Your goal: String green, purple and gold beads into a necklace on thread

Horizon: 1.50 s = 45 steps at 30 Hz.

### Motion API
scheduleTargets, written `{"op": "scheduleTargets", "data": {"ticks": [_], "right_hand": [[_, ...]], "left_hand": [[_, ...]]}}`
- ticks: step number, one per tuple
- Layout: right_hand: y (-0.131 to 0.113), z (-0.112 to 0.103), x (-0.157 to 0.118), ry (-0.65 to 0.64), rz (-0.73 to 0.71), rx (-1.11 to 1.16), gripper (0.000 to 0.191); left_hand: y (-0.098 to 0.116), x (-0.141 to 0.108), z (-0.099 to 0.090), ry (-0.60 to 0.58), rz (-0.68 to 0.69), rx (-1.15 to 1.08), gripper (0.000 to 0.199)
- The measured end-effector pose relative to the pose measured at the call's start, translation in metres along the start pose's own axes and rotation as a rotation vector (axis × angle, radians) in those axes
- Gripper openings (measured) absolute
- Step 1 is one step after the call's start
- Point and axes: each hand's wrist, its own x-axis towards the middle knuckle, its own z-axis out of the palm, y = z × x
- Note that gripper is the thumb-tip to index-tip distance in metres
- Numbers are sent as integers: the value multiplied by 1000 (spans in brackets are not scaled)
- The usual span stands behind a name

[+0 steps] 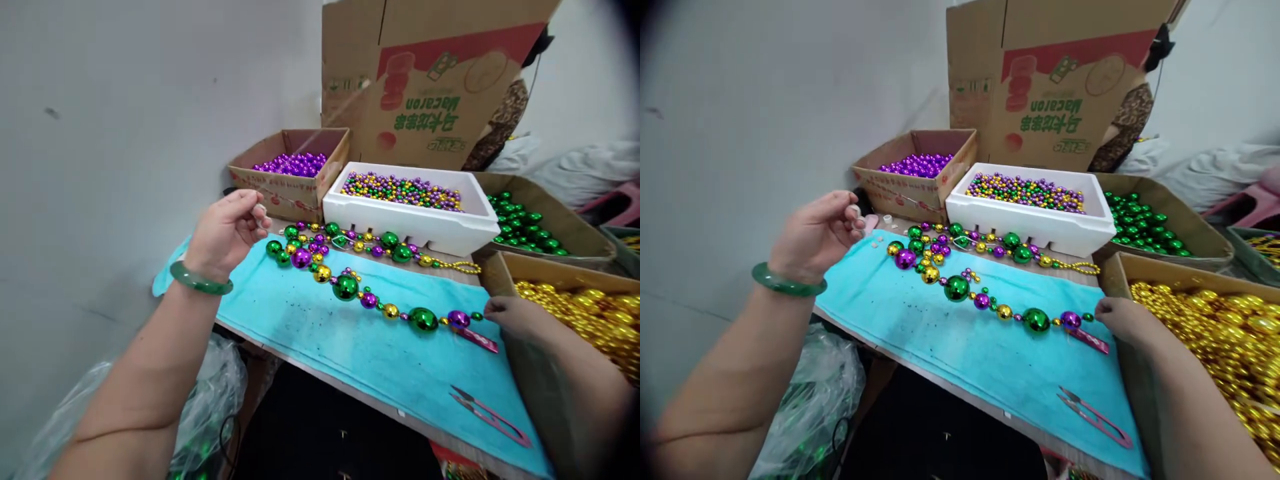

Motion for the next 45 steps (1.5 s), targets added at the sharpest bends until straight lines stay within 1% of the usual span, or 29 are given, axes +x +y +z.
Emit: {"op": "scheduleTargets", "data": {"ticks": [4,8,11,13,14,16,18,19,21,22,23,24,25,27,29,31,32,33,34,35,36,37,38,40,42,44,45], "right_hand": [[6,-1,1,-8,32,-24,14],[8,4,4,-28,46,-29,19],[4,4,6,12,48,-23,22],[-5,3,2,75,36,-8,19],[-13,4,-2,114,20,8,16],[-37,10,-16,188,-38,60,12],[-72,24,-37,210,-138,169,20],[-93,34,-49,190,-199,254,24],[-134,56,-74,94,-385,689,34],[-153,67,-85,73,-433,850,37],[-169,77,-95,63,-449,973,36],[-181,86,-102,81,-447,1074,33],[-190,94,-107,93,-440,1153,30],[-201,105,-110,100,-421,1266,23],[-204,112,-107,87,-406,1349,20],[-204,115,-103,64,-373,1441,20],[-204,114,-102,46,-350,1490,20],[-203,113,-102,22,-329,1533,20],[-203,111,-102,-10,-316,1562,20],[-202,109,-102,-47,-313,1570,20],[-202,107,-103,-89,-318,1552,21],[-202,105,-103,-133,-324,1514,23],[-201,104,-104,-174,-329,1465,26],[-201,105,-106,-229,-325,1369,34],[-201,108,-108,-240,-309,1308,40],[-201,113,-109,-229,-298,1265,41],[-200,116,-109,-216,-300,1235,40]], "left_hand": [[-8,2,-8,38,26,-19,15],[-27,13,-23,65,-27,23,14],[-45,25,-34,71,-49,26,13],[-59,30,-34,64,-52,22,12],[-67,30,-32,52,-56,20,10],[-85,24,-19,11,-81,23,5],[-105,10,0,-56,-141,36,3],[-115,2,11,-95,-188,45,7],[-135,-15,31,-212,-297,65,14],[-145,-22,39,-274,-343,77,17],[-154,-28,44,-318,-372,85,19],[-162,-32,48,-345,-383,85,22],[-170,-34,50,-373,-395,79,25],[-180,-37,49,-386,-413,47,30],[-184,-37,45,-409,-433,45,33],[-182,-30,36,-461,-412,141,33],[-179,-23,29,-471,-352,235,32],[-176,-13,21,-450,-254,359,30],[-173,-1,10,-402,-128,508,29],[-171,13,-2,-311,20,670,26],[-169,28,-15,-204,138,849,24],[-169,42,-28,-152,206,1040,25],[-171,55,-41,-117,241,1215,31],[-177,73,-62,-110,230,1471,43],[-185,82,-75,-150,172,1593,49],[-191,84,-80,-167,94,1577,51],[-192,83,-80,-146,54,1493,51]]}}
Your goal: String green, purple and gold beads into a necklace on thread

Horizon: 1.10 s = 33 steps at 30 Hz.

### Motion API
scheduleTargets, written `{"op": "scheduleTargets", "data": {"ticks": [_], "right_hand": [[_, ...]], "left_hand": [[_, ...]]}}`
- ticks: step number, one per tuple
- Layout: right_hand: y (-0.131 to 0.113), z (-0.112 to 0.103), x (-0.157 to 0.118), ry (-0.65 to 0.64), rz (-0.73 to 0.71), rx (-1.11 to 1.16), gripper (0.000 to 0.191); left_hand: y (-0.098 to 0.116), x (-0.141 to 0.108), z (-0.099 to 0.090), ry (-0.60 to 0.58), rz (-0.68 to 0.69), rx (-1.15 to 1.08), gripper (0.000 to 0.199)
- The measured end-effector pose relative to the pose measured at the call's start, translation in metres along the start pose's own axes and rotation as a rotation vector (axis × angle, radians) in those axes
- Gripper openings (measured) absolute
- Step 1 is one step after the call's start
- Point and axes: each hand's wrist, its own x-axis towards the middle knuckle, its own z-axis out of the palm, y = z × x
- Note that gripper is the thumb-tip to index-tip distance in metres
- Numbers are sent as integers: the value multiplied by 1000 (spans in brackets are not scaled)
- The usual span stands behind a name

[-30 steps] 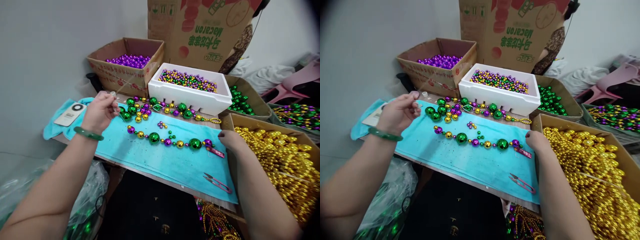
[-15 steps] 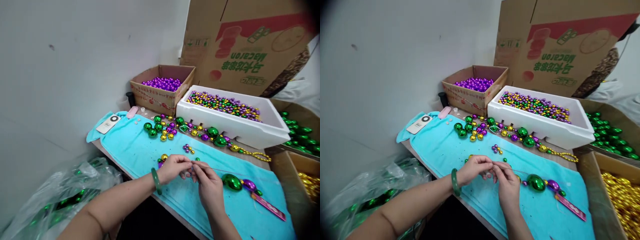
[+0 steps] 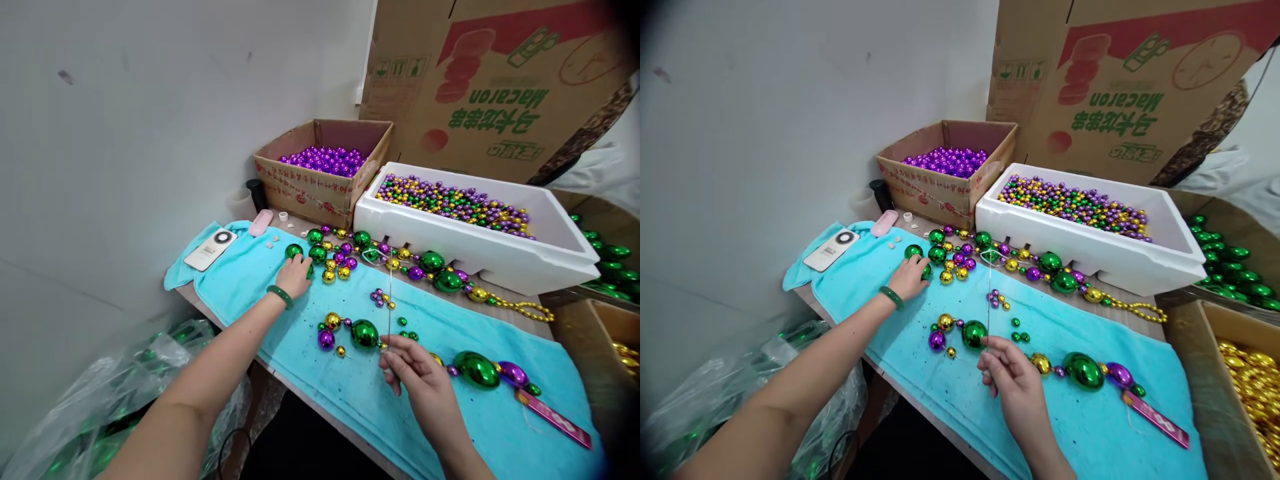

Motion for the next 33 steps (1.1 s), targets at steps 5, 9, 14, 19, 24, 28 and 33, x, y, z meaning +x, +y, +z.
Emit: {"op": "scheduleTargets", "data": {"ticks": [5,9,14,19,24,28,33], "right_hand": [[15,-4,-6,52,-137,-229,30],[22,-8,-11,71,-218,-362,26],[21,-9,-15,63,-255,-437,26],[20,-13,-20,86,-232,-436,26],[21,-14,-23,105,-234,-416,26],[20,-14,-23,110,-235,-406,26],[22,-13,-22,116,-224,-387,28]], "left_hand": [[16,-12,-12,-44,-302,-1084,39],[39,-28,-25,-341,-469,-1807,40],[59,-41,-31,-405,-549,-2015,43],[66,-44,-33,-404,-555,-2059,47],[69,-47,-34,-416,-534,-2060,48],[73,-51,-34,-368,-490,-2004,44],[89,-65,-29,-199,-322,-1856,29]]}}
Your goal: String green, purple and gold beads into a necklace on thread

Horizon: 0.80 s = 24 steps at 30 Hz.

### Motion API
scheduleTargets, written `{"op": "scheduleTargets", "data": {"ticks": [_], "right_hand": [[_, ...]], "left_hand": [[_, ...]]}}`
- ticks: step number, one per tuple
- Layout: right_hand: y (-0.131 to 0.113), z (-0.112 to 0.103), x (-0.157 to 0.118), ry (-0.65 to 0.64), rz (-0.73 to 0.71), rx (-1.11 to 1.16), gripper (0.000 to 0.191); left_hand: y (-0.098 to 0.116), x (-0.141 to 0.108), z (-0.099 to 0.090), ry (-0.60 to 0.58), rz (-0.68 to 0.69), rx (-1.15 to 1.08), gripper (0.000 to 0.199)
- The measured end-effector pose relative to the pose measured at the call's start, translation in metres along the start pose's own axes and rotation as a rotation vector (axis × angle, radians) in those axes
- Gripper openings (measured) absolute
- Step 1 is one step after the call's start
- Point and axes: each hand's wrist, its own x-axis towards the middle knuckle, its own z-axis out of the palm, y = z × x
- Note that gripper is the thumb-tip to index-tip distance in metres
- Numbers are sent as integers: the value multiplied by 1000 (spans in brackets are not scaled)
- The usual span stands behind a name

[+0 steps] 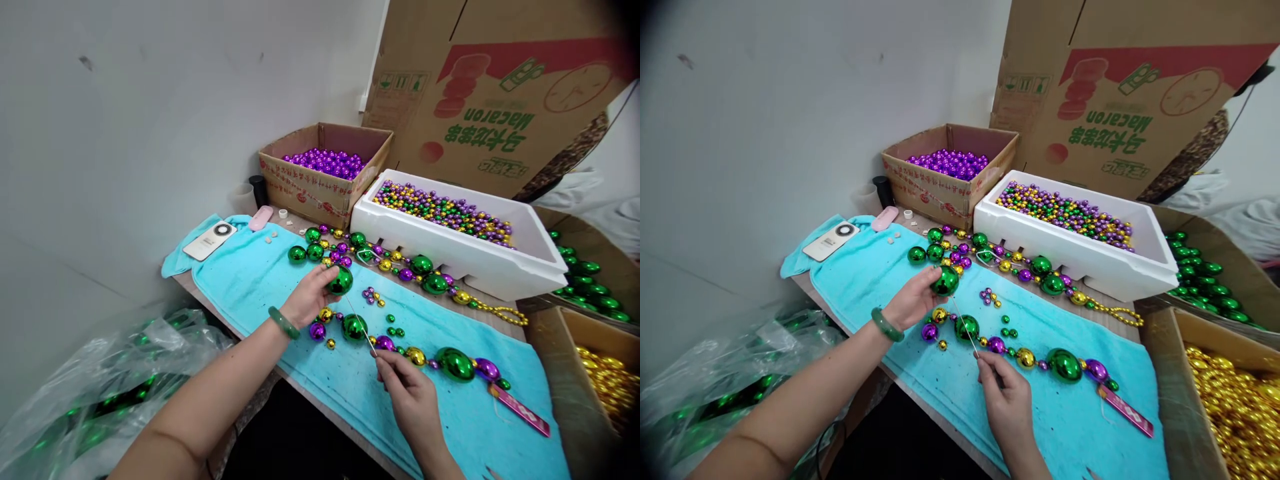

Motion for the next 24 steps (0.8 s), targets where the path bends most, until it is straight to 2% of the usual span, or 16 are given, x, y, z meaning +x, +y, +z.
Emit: {"op": "scheduleTargets", "data": {"ticks": [5,9,13,19,24], "right_hand": [[8,1,3,26,18,42,28],[10,-1,4,28,40,60,27],[11,-4,5,42,58,80,27],[18,-8,8,49,99,148,27],[19,-14,9,60,124,185,24]], "left_hand": [[-10,-7,10,-88,38,25,37],[-11,-7,12,-133,17,-10,36],[-11,-8,13,-194,62,-10,40],[-10,-9,13,-386,-46,-16,45],[-16,-5,16,-373,37,65,44]]}}
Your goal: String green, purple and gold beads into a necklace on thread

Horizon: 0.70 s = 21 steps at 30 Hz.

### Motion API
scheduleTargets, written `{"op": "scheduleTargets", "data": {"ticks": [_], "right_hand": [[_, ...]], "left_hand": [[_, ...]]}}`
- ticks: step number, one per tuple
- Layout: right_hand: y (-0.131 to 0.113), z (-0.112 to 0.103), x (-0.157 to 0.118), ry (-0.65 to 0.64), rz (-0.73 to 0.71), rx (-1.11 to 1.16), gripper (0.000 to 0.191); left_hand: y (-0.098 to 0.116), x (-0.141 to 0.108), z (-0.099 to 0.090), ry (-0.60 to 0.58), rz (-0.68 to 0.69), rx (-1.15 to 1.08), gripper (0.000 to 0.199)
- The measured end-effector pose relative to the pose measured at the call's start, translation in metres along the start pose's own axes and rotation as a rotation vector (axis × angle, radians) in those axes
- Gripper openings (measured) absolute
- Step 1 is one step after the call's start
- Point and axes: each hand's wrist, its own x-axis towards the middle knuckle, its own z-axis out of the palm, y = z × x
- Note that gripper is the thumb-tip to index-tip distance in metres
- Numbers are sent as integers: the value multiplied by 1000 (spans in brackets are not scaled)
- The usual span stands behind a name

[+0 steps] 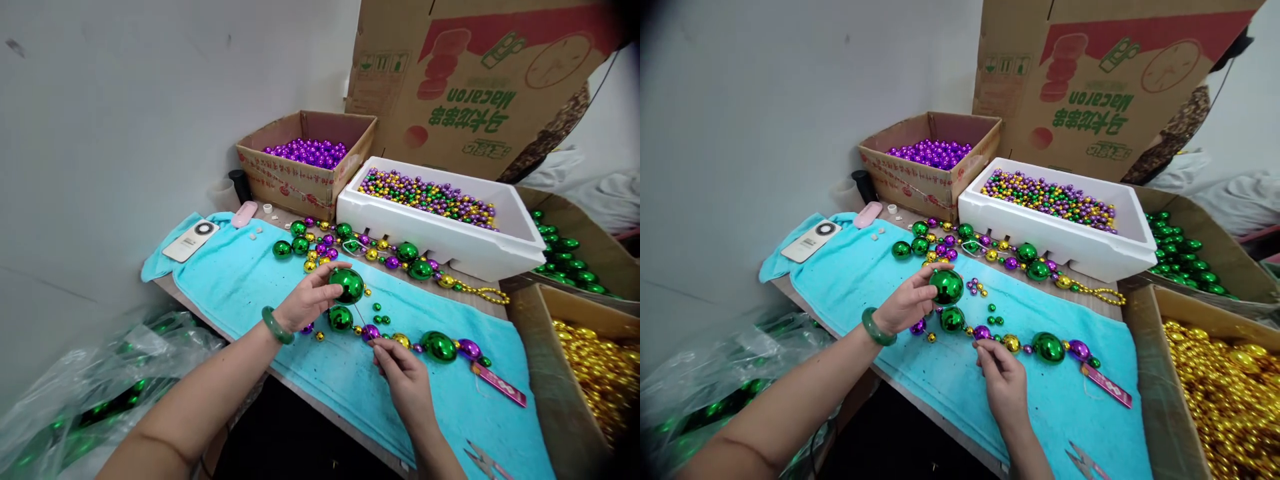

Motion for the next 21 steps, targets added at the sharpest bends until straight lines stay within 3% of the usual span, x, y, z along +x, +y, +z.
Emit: {"op": "scheduleTargets", "data": {"ticks": [4,9,11,14,16,18,21], "right_hand": [[-7,-1,1,-2,-18,27,21],[-12,-4,0,-12,-67,63,16],[-12,-8,-4,-29,-102,57,17],[-9,-13,-15,-96,-146,51,19],[-5,-13,-22,-153,-166,55,21],[0,-12,-28,-182,-168,62,22],[8,-10,-33,-174,-129,82,22]], "left_hand": [[-2,4,4,-28,-62,195,40],[8,15,3,-386,-187,580,66],[10,26,-4,-448,-162,848,63],[0,51,-17,-319,-41,1379,35],[-13,70,-23,-207,7,1657,27],[-25,85,-25,-144,1,1797,27],[-39,101,-21,-109,-56,1832,24]]}}
